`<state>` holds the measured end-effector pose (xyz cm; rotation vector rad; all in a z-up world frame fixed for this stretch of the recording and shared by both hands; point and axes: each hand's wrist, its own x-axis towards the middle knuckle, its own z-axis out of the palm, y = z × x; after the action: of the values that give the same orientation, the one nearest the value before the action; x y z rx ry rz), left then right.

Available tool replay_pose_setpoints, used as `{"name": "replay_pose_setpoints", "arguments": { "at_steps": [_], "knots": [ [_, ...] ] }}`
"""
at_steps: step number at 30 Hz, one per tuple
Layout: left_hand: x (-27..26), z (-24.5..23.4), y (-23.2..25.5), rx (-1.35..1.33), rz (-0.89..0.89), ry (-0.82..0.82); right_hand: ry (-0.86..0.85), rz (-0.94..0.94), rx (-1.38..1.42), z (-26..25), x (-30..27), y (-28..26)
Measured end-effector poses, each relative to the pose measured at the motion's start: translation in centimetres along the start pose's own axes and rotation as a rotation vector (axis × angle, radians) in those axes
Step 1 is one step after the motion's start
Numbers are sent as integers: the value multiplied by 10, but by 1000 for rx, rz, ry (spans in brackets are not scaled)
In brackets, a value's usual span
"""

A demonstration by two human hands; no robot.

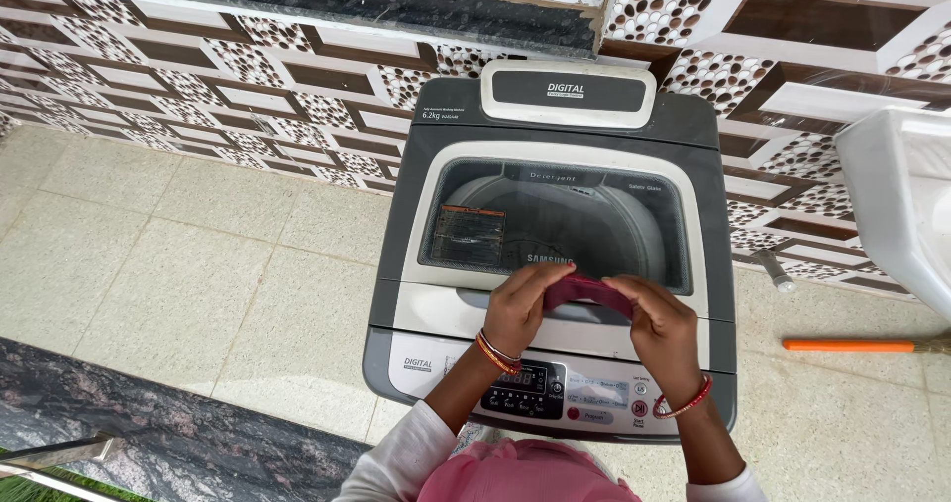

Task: The person cleans a washing machine by wiping the top lid and control panel with a cloth, opening the lid to wipe the inner rim and underside of the lid, and wiping the exterior sides.

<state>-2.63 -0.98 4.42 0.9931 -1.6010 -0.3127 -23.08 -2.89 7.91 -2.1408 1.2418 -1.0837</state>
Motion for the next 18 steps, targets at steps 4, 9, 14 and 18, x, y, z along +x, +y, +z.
{"name": "replay_pose_setpoints", "arguments": {
  "at_steps": [4,9,14,18],
  "knots": [
    [32,-8,13,-25,-19,77,110,-166,-18,-27,21,-39],
    [19,-25,2,200,31,-14,25,-258,-84,-8,33,-19],
    [-43,-52,-1,318,76,-302,-313,-331,-198,9,-3,6],
    [-58,-54,-4,242,-104,-341,-421,-122,-64,0,-13,17]
  ]
}}
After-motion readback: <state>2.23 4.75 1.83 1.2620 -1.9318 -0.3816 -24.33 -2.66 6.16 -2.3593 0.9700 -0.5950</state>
